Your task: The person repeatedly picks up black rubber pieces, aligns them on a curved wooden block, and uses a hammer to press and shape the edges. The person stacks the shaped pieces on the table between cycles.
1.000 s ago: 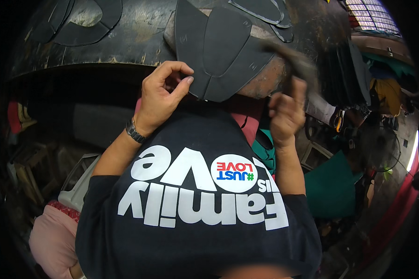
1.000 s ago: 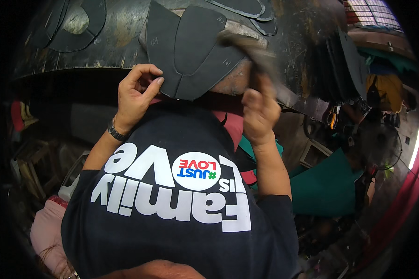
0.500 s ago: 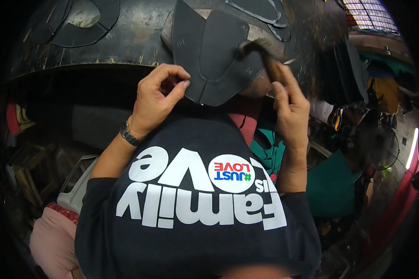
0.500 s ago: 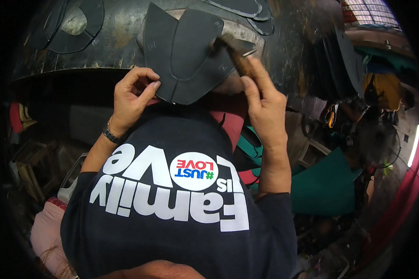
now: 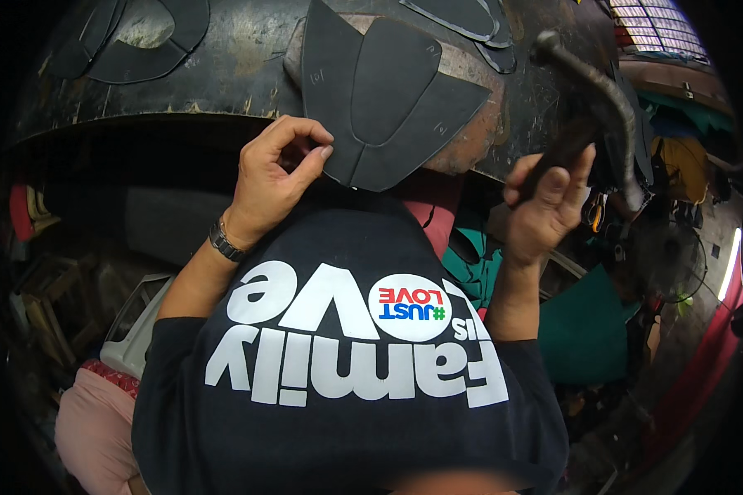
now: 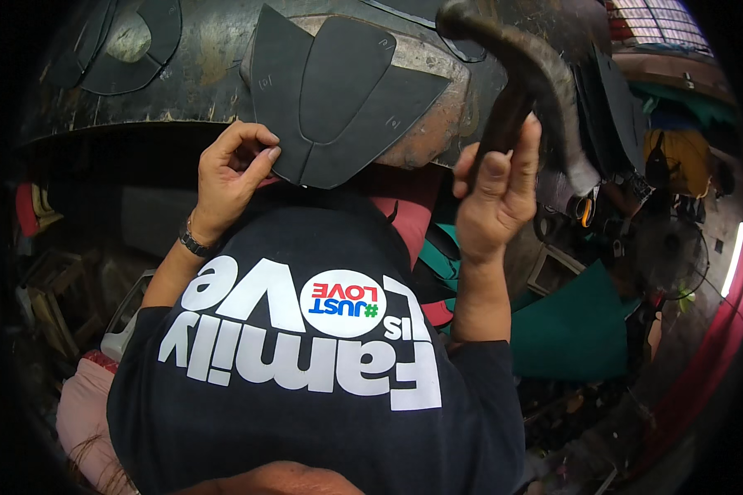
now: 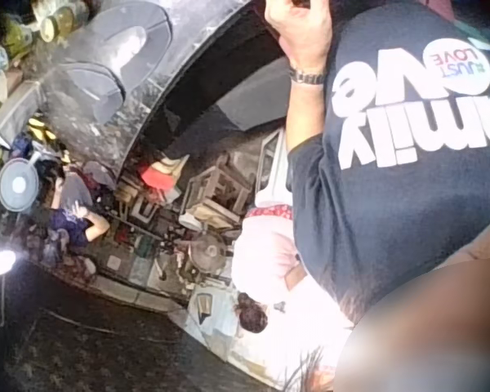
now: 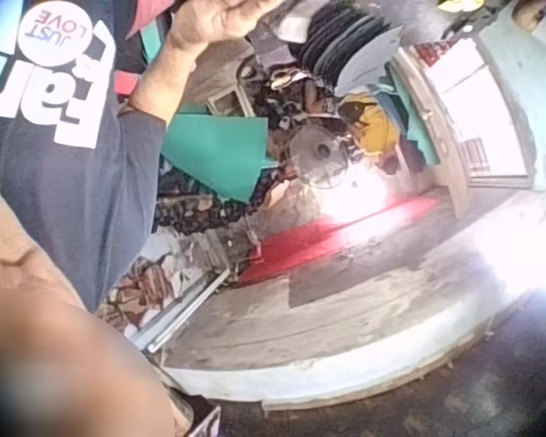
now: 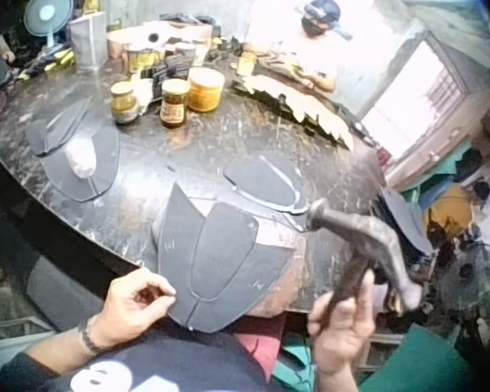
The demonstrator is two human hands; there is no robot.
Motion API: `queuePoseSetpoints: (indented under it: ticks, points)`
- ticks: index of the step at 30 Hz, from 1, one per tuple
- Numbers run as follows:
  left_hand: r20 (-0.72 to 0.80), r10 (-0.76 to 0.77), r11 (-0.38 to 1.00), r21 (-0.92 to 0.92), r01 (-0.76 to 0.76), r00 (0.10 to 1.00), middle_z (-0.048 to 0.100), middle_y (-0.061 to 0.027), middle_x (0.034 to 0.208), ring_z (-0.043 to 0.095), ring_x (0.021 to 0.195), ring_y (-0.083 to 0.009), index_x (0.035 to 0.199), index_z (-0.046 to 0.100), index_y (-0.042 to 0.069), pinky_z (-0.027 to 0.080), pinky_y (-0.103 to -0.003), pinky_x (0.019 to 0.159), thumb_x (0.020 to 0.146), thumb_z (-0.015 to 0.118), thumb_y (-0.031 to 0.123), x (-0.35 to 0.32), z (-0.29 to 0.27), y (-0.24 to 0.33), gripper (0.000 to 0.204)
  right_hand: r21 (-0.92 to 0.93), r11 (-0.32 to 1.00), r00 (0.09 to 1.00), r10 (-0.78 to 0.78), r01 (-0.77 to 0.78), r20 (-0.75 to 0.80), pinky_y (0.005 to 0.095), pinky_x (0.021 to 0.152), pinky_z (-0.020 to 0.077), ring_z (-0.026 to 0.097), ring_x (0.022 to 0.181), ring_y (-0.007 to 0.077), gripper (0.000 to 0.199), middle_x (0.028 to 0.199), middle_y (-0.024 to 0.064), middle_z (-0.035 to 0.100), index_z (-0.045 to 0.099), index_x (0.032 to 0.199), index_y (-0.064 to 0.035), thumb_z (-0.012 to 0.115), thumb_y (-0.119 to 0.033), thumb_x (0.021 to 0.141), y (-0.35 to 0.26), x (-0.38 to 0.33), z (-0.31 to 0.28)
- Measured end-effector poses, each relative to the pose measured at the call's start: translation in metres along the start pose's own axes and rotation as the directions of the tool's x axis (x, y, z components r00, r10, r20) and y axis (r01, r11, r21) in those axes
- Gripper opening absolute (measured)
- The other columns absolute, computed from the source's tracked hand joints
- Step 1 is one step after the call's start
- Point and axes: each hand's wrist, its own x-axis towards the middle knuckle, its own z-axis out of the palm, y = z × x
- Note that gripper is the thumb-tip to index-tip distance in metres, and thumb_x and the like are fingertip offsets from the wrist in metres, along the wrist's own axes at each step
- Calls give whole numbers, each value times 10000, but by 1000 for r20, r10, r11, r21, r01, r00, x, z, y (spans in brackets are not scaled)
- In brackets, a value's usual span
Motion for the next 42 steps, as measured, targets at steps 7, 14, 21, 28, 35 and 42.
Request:
queuePoseSetpoints:
  ticks: [7, 14, 21, 28, 35, 42]
  points:
    - [22, -6, 1000, 20, 5, 1000, 660, -19, 929, 643, 753, -62, 1038, 711, 23, 518, -203, 653, 908, 728, -9, -2, 0, -1, 135, -709, 642, 917, 399, -292, -16, 337, 831, 536, 711, 961, 227, 390, 1116, 190, 752, 606, 1441, -127, 589, -249, 1071, 23, 22, -18]
    - [24, -33, 999, -12, 33, 999, 664, -17, 945, 668, 743, -68, 1041, 709, 21, 535, -210, 647, 916, 738, 8, 4, 6, -2, 130, -114, 987, 982, 98, -117, -162, 166, 470, 404, 525, 643, 23, 550, 869, 7, 659, 372, 1615, -137, 544, -233, 1102, 1, 6, -12]
    - [-44, -104, 980, -175, 95, 994, 675, -3, 870, 659, 734, -50, 1008, 682, 24, 559, -213, 651, 932, 735, 19, 12, 19, -7, 93, -525, 732, 873, 486, -434, -44, 203, 627, 441, 490, 661, 32, 464, 825, -12, 631, 530, 1522, -98, 580, -126, 1062, -12, 2, -1]
    - [-75, -64, 983, -178, 49, 995, 679, 8, 788, 656, 680, -46, 966, 668, 41, 512, -195, 596, 931, 740, 29, 22, 34, -9, 82, 34, 999, 994, 30, -34, 101, 259, 592, 475, 526, 624, 149, 555, 887, 123, 619, 344, 1584, -135, 528, -249, 1073, -8, -37, 12]
    - [-83, -41, 993, -114, 31, 996, 676, 2, 766, 649, 648, -47, 962, 669, 38, 500, -196, 586, 922, 741, 27, 22, 34, -6, 83, -418, 907, 967, 144, -45, 209, 241, 629, 452, 550, 665, 103, 396, 899, 85, 649, 546, 1402, 20, 557, -186, 1064, -27, -40, 11]
    - [1, -86, 992, -95, 86, 996, 643, 18, 889, 618, 731, -28, 1042, 645, 35, 520, -174, 641, 947, 733, 9, 20, 31, -8, 132, -646, 759, 870, 368, -77, 328, 344, 719, 561, 715, 796, 294, 371, 956, 190, 715, 635, 1366, -60, 660, -138, 1004, 3, -36, 26]
